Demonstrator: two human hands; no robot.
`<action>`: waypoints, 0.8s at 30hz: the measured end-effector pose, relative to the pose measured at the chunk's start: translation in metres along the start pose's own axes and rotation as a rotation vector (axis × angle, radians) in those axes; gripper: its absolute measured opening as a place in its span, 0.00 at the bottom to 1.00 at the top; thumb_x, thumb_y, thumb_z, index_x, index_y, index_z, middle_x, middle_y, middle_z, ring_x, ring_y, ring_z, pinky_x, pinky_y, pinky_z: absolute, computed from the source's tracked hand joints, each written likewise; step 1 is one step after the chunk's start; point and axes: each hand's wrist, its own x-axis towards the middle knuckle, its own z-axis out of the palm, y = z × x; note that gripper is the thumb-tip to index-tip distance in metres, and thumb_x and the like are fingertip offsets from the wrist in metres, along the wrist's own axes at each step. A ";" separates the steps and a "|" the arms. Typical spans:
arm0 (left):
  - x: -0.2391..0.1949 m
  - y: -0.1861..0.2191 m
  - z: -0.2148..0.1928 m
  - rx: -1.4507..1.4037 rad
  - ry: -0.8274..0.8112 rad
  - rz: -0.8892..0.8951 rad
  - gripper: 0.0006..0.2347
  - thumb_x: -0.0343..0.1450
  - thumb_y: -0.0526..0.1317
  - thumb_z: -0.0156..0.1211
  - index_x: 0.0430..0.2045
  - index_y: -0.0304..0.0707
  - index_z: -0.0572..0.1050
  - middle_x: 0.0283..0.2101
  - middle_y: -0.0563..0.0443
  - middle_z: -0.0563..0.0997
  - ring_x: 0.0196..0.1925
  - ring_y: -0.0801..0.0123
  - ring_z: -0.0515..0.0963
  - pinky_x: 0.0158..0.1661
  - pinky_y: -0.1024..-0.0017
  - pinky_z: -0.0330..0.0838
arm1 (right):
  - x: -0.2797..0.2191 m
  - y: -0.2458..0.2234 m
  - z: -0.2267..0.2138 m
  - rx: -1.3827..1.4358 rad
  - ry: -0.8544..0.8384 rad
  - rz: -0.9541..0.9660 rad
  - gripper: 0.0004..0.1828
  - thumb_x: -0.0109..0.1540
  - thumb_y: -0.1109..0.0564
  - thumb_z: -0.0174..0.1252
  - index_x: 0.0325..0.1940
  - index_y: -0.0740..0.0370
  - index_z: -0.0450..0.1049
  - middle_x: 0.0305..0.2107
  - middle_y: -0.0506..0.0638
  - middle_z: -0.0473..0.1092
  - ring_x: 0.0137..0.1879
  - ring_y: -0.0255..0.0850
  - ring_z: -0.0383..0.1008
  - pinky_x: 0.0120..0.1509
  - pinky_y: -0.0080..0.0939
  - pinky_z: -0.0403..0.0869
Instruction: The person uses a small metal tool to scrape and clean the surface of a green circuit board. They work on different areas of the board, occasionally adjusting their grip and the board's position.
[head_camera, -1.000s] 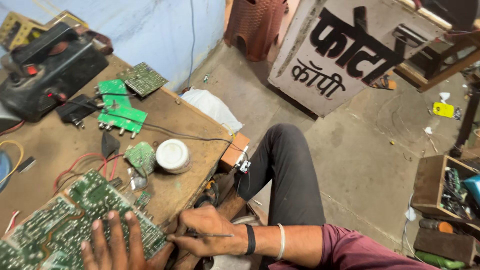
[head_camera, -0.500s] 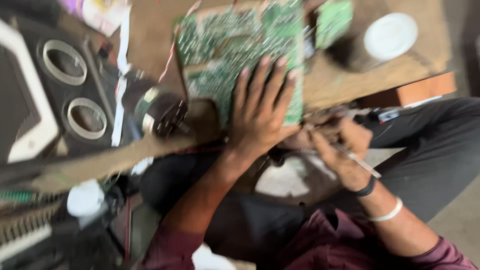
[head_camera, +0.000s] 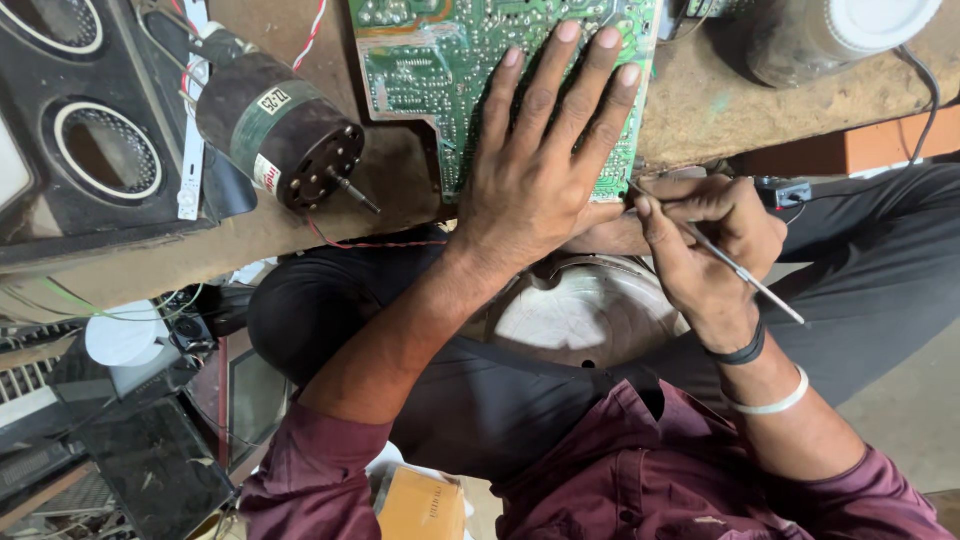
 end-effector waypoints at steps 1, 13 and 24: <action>0.001 0.000 0.001 -0.006 0.000 0.002 0.48 0.64 0.66 0.74 0.75 0.37 0.60 0.78 0.41 0.53 0.80 0.46 0.50 0.77 0.39 0.46 | 0.000 0.001 0.000 -0.012 -0.001 -0.011 0.17 0.70 0.69 0.68 0.37 0.68 0.64 0.39 0.63 0.79 0.40 0.37 0.81 0.42 0.31 0.75; 0.001 0.000 0.000 -0.037 0.029 -0.001 0.48 0.63 0.63 0.76 0.73 0.36 0.59 0.76 0.41 0.51 0.82 0.46 0.48 0.80 0.38 0.43 | 0.000 0.000 0.000 -0.007 -0.006 -0.020 0.18 0.71 0.68 0.69 0.37 0.67 0.64 0.40 0.62 0.79 0.42 0.38 0.81 0.45 0.31 0.76; 0.002 0.000 0.001 -0.060 0.028 -0.008 0.48 0.62 0.62 0.77 0.74 0.36 0.60 0.78 0.40 0.53 0.81 0.45 0.49 0.78 0.38 0.44 | 0.005 -0.003 0.000 -0.055 -0.001 -0.036 0.17 0.68 0.69 0.68 0.38 0.67 0.63 0.40 0.62 0.79 0.40 0.38 0.81 0.42 0.32 0.76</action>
